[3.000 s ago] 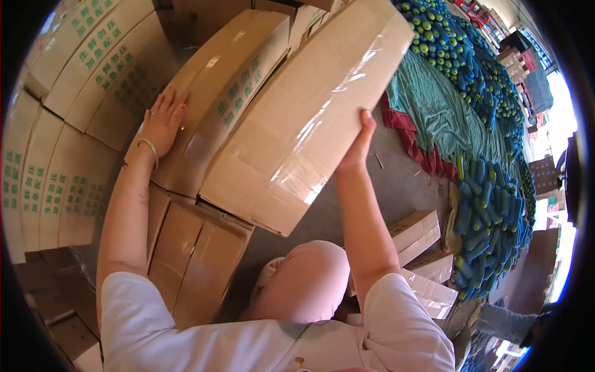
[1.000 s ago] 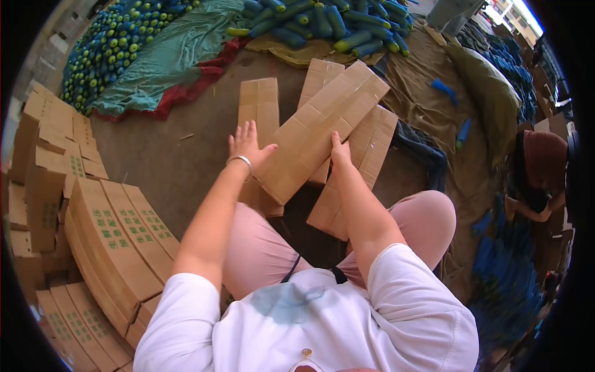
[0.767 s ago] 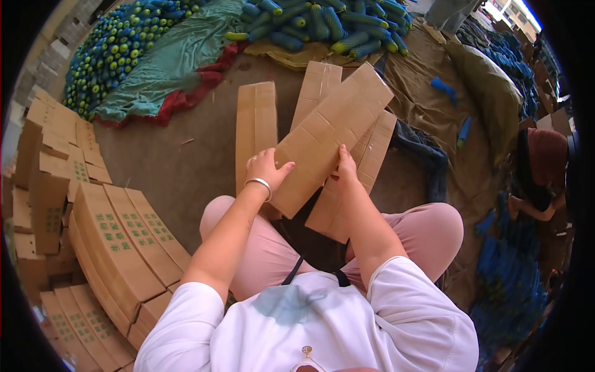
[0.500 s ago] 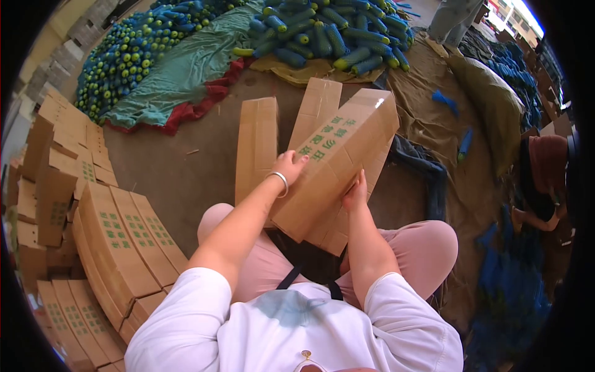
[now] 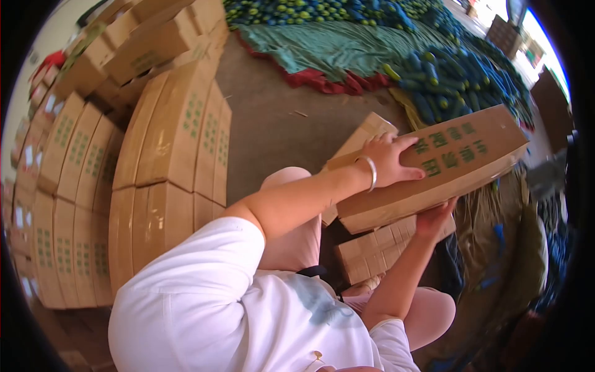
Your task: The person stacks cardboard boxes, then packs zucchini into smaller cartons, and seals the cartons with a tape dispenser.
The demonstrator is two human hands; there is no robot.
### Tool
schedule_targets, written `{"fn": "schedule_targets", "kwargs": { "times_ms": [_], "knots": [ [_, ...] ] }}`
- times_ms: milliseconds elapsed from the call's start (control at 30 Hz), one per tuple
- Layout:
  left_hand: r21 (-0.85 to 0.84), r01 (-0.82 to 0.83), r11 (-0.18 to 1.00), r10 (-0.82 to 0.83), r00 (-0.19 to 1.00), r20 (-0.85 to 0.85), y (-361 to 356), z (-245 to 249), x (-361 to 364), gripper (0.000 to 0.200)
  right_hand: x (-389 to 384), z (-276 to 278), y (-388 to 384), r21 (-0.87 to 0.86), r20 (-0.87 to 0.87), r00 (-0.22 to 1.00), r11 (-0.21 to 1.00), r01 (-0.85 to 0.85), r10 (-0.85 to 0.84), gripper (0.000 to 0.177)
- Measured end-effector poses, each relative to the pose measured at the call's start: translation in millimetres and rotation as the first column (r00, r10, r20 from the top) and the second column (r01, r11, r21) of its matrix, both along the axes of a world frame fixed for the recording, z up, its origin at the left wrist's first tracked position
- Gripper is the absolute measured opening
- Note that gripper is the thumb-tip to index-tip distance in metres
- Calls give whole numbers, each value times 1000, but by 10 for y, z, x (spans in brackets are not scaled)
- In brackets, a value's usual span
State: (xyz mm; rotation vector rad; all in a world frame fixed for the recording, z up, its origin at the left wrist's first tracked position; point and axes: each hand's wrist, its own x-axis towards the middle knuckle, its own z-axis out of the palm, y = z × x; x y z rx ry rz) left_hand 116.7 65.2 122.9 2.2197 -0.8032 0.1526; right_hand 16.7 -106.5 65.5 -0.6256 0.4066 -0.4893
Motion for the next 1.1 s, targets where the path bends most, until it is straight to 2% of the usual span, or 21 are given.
{"fn": "schedule_targets", "kwargs": {
  "times_ms": [33, 100, 133, 167, 200, 233, 267, 333, 400, 533, 600, 667, 700, 800, 867, 933, 967, 1000, 1033, 1067, 1100],
  "knots": [
    [-42, 20, 999, -22, 998, -53, 137, 237, 122, 84, 68, 178, 70, -124, 107, 994, 991, 43, -30, 59],
    [-257, 80, 963, -134, 971, -200, 487, 656, 312, 87, 122, 706, 390, -125, 236, 970, 988, 94, -62, 53],
    [-346, 96, 933, -196, 944, -266, 679, 844, 328, 88, 170, 877, 533, -90, 275, 960, 993, 75, -48, 57],
    [-435, 107, 894, -267, 907, -325, 872, 1008, 300, 89, 265, 955, 679, -181, 215, 976, 981, 63, -23, 66],
    [-371, 91, 924, -179, 961, -212, 1048, 1181, 185, 89, 360, 1009, 871, -232, 193, 981, 972, 27, 19, 72],
    [-306, 65, 950, -98, 991, -94, 1219, 1272, 52, 88, 550, 908, 855, -251, 321, 938, 967, -50, 132, 76],
    [-315, 50, 948, -85, 992, -98, 1375, 1253, -46, 88, 672, 780, 886, -251, 319, 939, 967, -46, 127, 77],
    [-298, 49, 953, -13, 993, 121, 1744, 1275, -116, 88, 866, 837, 1230, -267, 339, 927, 961, -67, 159, 79],
    [-318, 7, 948, 47, 986, 160, 2184, 1237, -124, 87, 898, 822, 1643, -170, 376, 852, 931, -322, 364, 83],
    [-342, -131, 931, 189, 972, 142, 3014, 1135, -249, 80, 1098, 757, 2489, -183, 383, 737, 828, -530, 557, 84],
    [-353, -194, 915, 256, 957, 137, 3407, 1094, -276, 78, 1205, 819, 2958, -199, 372, 710, 799, -568, 598, 82],
    [-390, -321, 863, 360, 932, 30, 3790, 1072, -314, 80, 1275, 878, 3374, -188, 323, 668, 737, -649, 670, 81],
    [-396, -324, 859, 364, 931, 29, 4007, 1069, -309, 80, 1290, 946, 3592, -143, 263, 661, 706, -694, 703, 80],
    [-396, -386, 833, 408, 912, -32, 4668, 1125, -323, 73, 1448, 1010, 4190, -130, 206, 485, 515, -847, 850, 78],
    [-474, -448, 758, 307, 887, -346, 5027, 1230, -394, 70, 1535, 1027, 4611, -110, 173, 392, 413, -904, 904, 76],
    [-477, -450, 755, 315, 887, -339, 5422, 1202, -409, 66, 1541, 1089, 5040, -154, 126, 264, 282, -947, 956, 85],
    [-575, -424, 700, 256, 900, -352, 5580, 1150, -409, 66, 1583, 1050, 5265, -138, 131, 196, 214, -967, 972, 86],
    [-605, -354, 713, 162, 923, -349, 5667, 1229, -472, 64, 1588, 1044, 5457, -153, 113, 153, 170, -973, 982, 88],
    [-631, -343, 696, 147, 928, -342, 5847, 1176, -469, 63, 1609, 1025, 5656, -161, 112, 140, 157, -974, 984, 88],
    [-686, -380, 621, 103, 907, -409, 6143, 1020, -465, 60, 1620, 1004, 5843, -157, 116, 122, 139, -978, 986, 84],
    [-700, -401, 592, 90, 895, -437, 6312, 955, -506, 57, 1675, 891, 6071, -198, 127, 157, 180, -963, 979, 79]
  ]
}}
